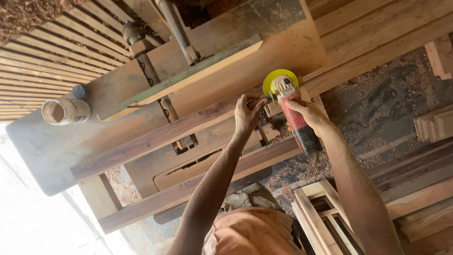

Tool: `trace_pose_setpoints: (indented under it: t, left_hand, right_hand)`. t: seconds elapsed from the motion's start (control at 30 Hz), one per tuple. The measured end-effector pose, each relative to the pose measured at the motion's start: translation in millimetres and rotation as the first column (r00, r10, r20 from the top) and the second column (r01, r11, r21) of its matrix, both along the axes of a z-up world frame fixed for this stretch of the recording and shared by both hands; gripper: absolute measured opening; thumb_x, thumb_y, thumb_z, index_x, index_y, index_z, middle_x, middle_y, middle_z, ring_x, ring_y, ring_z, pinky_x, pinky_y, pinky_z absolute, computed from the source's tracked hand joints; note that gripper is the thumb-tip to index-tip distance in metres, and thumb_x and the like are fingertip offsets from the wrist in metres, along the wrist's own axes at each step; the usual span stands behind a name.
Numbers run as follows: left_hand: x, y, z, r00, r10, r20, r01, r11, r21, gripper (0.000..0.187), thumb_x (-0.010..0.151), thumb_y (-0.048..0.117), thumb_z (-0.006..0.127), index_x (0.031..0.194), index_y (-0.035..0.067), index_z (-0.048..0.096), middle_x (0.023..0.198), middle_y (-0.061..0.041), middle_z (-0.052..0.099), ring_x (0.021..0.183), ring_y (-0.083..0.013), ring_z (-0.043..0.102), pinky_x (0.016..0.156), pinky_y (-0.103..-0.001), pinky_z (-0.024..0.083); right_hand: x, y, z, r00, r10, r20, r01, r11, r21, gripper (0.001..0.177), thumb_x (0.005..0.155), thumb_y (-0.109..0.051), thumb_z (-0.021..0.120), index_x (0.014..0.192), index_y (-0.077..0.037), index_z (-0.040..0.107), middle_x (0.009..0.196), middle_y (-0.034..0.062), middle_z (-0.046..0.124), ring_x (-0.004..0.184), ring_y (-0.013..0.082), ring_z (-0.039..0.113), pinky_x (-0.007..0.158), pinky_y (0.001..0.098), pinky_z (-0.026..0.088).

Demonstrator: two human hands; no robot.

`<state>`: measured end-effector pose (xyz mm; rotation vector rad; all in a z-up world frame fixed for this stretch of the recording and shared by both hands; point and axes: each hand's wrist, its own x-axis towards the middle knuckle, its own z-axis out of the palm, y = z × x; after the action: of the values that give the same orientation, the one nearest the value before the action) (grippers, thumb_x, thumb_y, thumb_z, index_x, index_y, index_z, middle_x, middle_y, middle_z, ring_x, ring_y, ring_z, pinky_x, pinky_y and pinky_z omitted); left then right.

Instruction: The person uses a hand-held power sander to smooth the surfaces and edges of a wooden frame and long wooden planks on a workbench.

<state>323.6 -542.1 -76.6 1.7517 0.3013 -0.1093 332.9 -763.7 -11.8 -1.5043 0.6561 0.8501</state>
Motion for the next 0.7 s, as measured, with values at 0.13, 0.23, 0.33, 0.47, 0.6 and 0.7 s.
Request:
trace_pose_setpoints:
  t: [0.13, 0.23, 0.33, 0.47, 0.6, 0.7]
  left_hand:
    - [15, -25, -14, 1.000, -0.020, 0.010, 0.021, 0.993, -0.117, 0.055, 0.083, 0.040, 0.085, 0.107, 0.000, 0.057, 0.103, -0.015, 0.070, 0.096, -0.0204, 0.075, 0.080, -0.034, 0.063]
    - [30, -47, -30, 0.998, -0.049, -0.035, 0.047, 0.998, -0.046, 0.059, 0.080, 0.037, 0.088, 0.108, -0.001, 0.052, 0.099, -0.016, 0.068, 0.092, -0.0234, 0.073, 0.075, -0.035, 0.062]
    - [56, -78, -37, 0.997, -0.066, -0.028, 0.066, 0.998, 0.001, 0.065, 0.078, 0.035, 0.091, 0.109, -0.003, 0.048, 0.097, -0.017, 0.065, 0.089, -0.0272, 0.071, 0.073, -0.037, 0.060]
    - [69, -107, -29, 0.971, -0.146, 0.191, 0.165, 0.982, -0.088, 0.074, 0.084, 0.032, 0.086, 0.129, -0.005, 0.040, 0.107, -0.015, 0.069, 0.099, -0.0274, 0.072, 0.088, -0.040, 0.058]
    - [9, -63, -14, 0.910, -0.395, 0.122, 0.407, 0.909, -0.094, 0.079, 0.086, 0.026, 0.078, 0.147, 0.000, 0.036, 0.126, -0.020, 0.055, 0.101, -0.0308, 0.070, 0.083, -0.042, 0.058]
    - [-81, 30, 11, 0.750, -0.655, 0.097, 0.546, 0.695, 0.468, 0.063, 0.094, 0.030, 0.075, 0.148, 0.011, 0.049, 0.144, -0.015, 0.054, 0.131, -0.0287, 0.057, 0.112, -0.046, 0.054]
  right_hand:
    - [5, -20, 2, 1.000, -0.014, 0.013, 0.014, 0.999, -0.033, 0.062, 0.084, -0.053, 0.074, 0.115, 0.000, 0.062, 0.079, 0.0129, 0.069, 0.065, 0.0217, 0.071, 0.059, 0.0390, 0.061]
    - [8, -38, 5, 0.993, -0.111, 0.049, 0.111, 0.994, -0.008, 0.060, 0.085, -0.052, 0.074, 0.113, -0.002, 0.058, 0.078, 0.0128, 0.067, 0.063, 0.0222, 0.069, 0.059, 0.0388, 0.061]
    - [14, -55, 8, 0.987, -0.155, 0.050, 0.160, 0.980, -0.116, 0.058, 0.087, -0.053, 0.072, 0.111, -0.001, 0.063, 0.077, 0.0137, 0.068, 0.061, 0.0222, 0.068, 0.057, 0.0381, 0.058]
    - [-6, -80, -5, 0.947, -0.278, 0.163, 0.290, 0.956, -0.051, 0.049, 0.090, -0.044, 0.076, 0.112, -0.001, 0.063, 0.077, 0.0120, 0.067, 0.060, 0.0205, 0.067, 0.056, 0.0383, 0.058]
    - [-75, -128, -23, 0.874, -0.346, 0.342, 0.226, 0.911, 0.345, 0.050, 0.094, -0.026, 0.078, 0.132, -0.004, 0.053, 0.091, 0.0085, 0.063, 0.077, 0.0207, 0.066, 0.070, 0.0395, 0.058]
    - [-156, -151, -26, 0.784, -0.515, 0.346, 0.398, 0.846, 0.355, 0.054, 0.098, -0.022, 0.074, 0.140, -0.004, 0.045, 0.101, 0.0103, 0.060, 0.086, 0.0245, 0.065, 0.078, 0.0433, 0.057]
